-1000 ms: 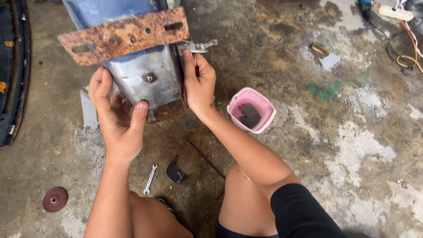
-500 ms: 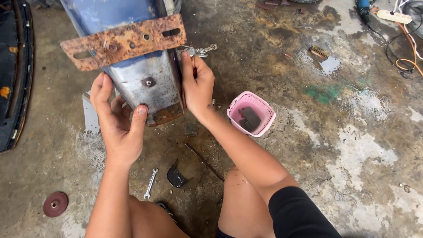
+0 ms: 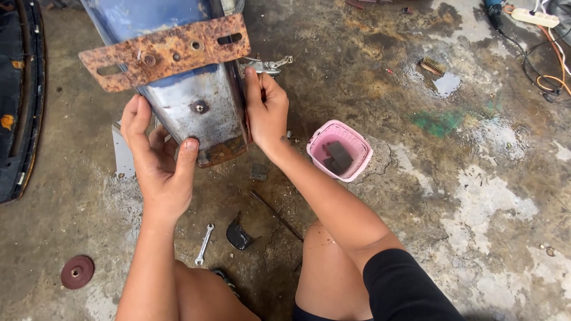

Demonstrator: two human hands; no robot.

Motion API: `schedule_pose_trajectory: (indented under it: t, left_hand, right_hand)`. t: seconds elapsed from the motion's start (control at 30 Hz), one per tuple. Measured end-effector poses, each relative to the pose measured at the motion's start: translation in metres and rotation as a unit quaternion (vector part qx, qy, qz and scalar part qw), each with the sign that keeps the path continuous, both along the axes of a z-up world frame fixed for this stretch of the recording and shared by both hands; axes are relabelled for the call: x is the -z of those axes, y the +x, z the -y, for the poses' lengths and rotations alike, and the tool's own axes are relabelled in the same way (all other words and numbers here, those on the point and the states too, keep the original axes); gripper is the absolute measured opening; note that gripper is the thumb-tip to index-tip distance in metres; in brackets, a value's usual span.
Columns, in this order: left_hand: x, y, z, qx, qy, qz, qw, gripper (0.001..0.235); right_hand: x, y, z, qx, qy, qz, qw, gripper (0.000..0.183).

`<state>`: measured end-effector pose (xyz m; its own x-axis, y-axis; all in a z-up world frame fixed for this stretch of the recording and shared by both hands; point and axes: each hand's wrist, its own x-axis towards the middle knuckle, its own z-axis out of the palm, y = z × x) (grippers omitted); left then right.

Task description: The person sits on the floor and uses a sanding block to sand the surface of a rusty metal part attached to a blue vehicle. The person holds the part with one hand and sands it with the other, occasionally dipping the sanding block into a pink container.

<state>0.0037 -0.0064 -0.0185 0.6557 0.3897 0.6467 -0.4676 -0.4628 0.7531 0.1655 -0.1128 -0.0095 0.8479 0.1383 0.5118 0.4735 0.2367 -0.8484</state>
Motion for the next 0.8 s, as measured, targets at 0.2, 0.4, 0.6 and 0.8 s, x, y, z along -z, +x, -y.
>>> schedule_pose_trajectory:
  t: [0.2,0.4,0.6,0.8]
  left_hand:
    - [-0.001,-0.001,0.0,0.01,-0.005,0.003,1.0,0.063]
    - [-0.003,-0.001,0.0,0.0,0.006,-0.008,1.0,0.065]
    - [-0.002,0.0,0.001,0.01,-0.004,0.005,1.0,0.064]
    - [-0.002,0.001,0.001,0.007,-0.003,0.005,1.0,0.063]
  right_hand:
    - [-0.015,-0.013,0.001,0.026,0.009,0.019,0.999,0.043]
    - [-0.04,-0.041,0.008,0.006,0.03,0.03,0.999,0.041]
    - [-0.024,-0.023,0.009,0.014,-0.012,0.047,0.999,0.04]
    - [-0.007,-0.009,0.005,0.01,-0.005,0.029,1.0,0.043]
